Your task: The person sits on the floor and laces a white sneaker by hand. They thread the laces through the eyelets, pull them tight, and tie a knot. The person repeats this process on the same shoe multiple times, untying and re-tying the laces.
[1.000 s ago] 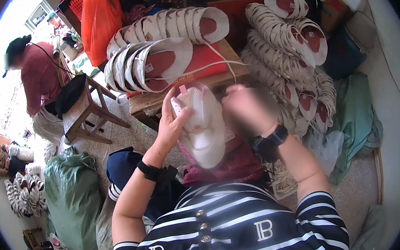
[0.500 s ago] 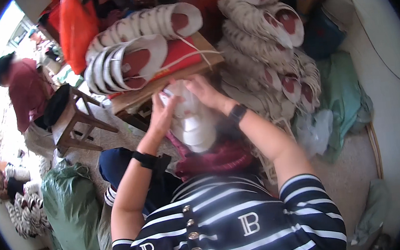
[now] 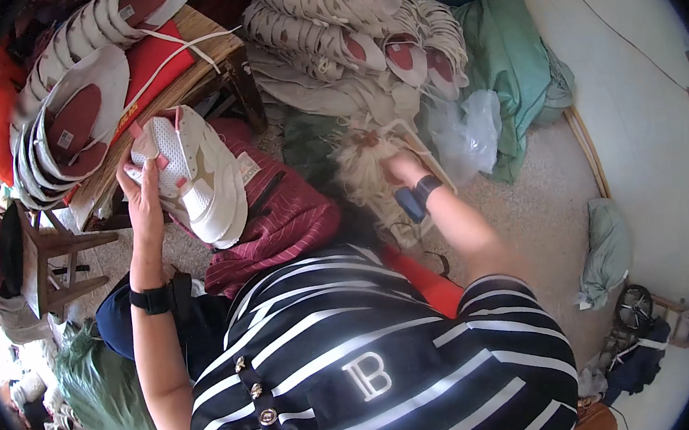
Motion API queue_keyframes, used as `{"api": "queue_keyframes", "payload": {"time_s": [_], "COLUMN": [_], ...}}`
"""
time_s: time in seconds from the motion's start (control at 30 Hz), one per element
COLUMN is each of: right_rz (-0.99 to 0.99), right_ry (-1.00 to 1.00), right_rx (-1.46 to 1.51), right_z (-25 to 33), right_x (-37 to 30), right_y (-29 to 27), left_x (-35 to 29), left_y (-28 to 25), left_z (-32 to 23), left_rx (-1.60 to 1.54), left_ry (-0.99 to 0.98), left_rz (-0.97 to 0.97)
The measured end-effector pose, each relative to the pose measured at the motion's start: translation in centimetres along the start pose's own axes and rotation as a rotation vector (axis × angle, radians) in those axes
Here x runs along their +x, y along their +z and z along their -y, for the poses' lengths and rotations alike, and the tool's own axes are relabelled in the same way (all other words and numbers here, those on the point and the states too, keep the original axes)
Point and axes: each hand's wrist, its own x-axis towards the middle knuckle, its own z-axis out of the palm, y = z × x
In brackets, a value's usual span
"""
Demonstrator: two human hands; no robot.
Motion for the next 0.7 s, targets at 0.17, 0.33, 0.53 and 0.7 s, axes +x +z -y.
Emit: {"api": "queue_keyframes", "payload": {"time_s": [0.17, 0.33, 0.53, 0.7], "right_rz": [-0.479, -0.582, -0.681, -0.204], "right_ry": [-0.260, -0.314, -0.419, -0.339], "right_rx": [-0.279, -0.474, -0.367, 0.487], "right_z": [-0.4, -3.1, -0.5, 7.6], "right_x": [0.3, 3.2, 3.3, -0.4], "right_y": [3.5, 0.8, 0.6, 1.2], "left_x": [-0.9, -0.6, -1.4, -2.4], "left_y": [-0.6, -0.7, -0.7, -0.9], "left_z": [-0.5, -0.6, -1.4, -4.5], "left_rx": [0.047, 0.047, 0.041, 0.476], "left_ry": [-0.028, -0.072, -0.095, 0.180], "left_rz": [-0.055, -0.037, -0.088, -0.229]}}
